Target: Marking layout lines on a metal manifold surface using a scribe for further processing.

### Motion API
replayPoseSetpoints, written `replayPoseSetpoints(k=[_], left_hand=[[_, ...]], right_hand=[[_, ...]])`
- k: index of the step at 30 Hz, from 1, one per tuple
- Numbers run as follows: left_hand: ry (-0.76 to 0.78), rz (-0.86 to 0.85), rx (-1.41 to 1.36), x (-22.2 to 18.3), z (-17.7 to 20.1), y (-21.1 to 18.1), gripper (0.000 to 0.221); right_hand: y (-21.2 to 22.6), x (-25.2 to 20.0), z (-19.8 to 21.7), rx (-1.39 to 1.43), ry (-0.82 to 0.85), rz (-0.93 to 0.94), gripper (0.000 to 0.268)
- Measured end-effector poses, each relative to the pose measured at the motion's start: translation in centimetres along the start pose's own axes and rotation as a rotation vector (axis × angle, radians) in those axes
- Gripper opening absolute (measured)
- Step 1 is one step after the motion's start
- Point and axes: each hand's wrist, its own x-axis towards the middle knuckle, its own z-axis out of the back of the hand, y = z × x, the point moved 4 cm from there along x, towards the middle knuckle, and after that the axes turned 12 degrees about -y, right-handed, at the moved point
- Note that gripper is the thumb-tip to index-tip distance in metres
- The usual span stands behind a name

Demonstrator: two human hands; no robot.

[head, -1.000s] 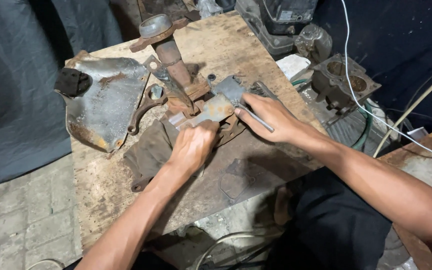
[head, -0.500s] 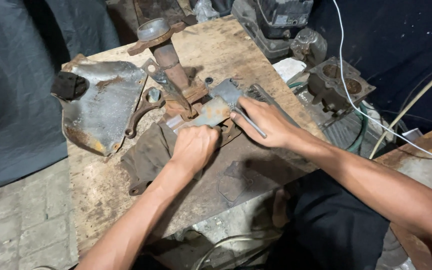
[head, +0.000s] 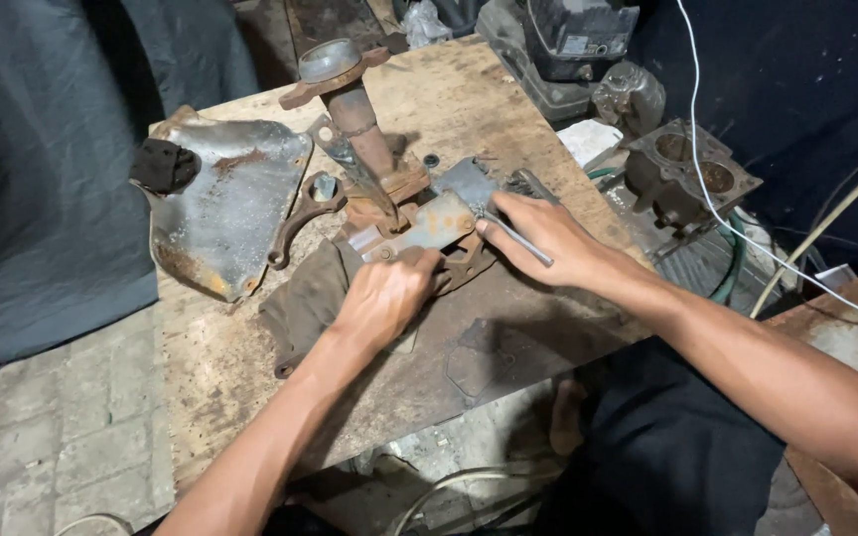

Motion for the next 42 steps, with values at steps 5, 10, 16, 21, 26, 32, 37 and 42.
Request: replayPoseSetpoints(k=[5, 10, 16, 21, 26, 32, 37, 42], left_hand=[[0.007, -0.01, 0.051, -1.5, 6.8, -2.4, 0.023], [-0.089, -0.057, 0.126, -3.6, 4.5, -0.2, 0.027], [-0.141, -0.125, 0.13, -5.4, 3.3, 2.3, 0.025], [-0.18, -0.017, 0.025, -4.7, 4.6, 3.0, 0.02], [-0.325, 0.108, -0.035, -3.8, 6.0, 4.5, 0.022], [-0.049, 0.443, 0.0, -2.8, 7.4, 4.1, 0.087], [0.112, 0.566, -0.056, -2.1, 7.0, 4.7, 0.11], [0.174, 0.603, -0.021, -1.6, 7.2, 3.3, 0.124]], right_hand=[[-0.5, 0.1, -0.2, -0.003, -0.027, 0.04, 0.024], [-0.4, 0.0, -0.1, 0.0, -0.02, 0.051, 0.022], [-0.4, 0.4, 0.1, 0.008, 0.003, 0.035, 0.022], [-0.8, 0.3, -0.1, -0.013, 0.035, -0.012, 0.025], [-0.4, 0.4, 0.0, -0.098, 0.062, -0.032, 0.027], [1.1, -0.2, 0.1, -0.295, 0.036, 0.082, 0.028], [5.1, 0.7, 1.0, -0.093, 0.203, 0.035, 0.029], [1.3, -0.4, -2.9, -0.349, 0.339, 0.198, 0.027]])
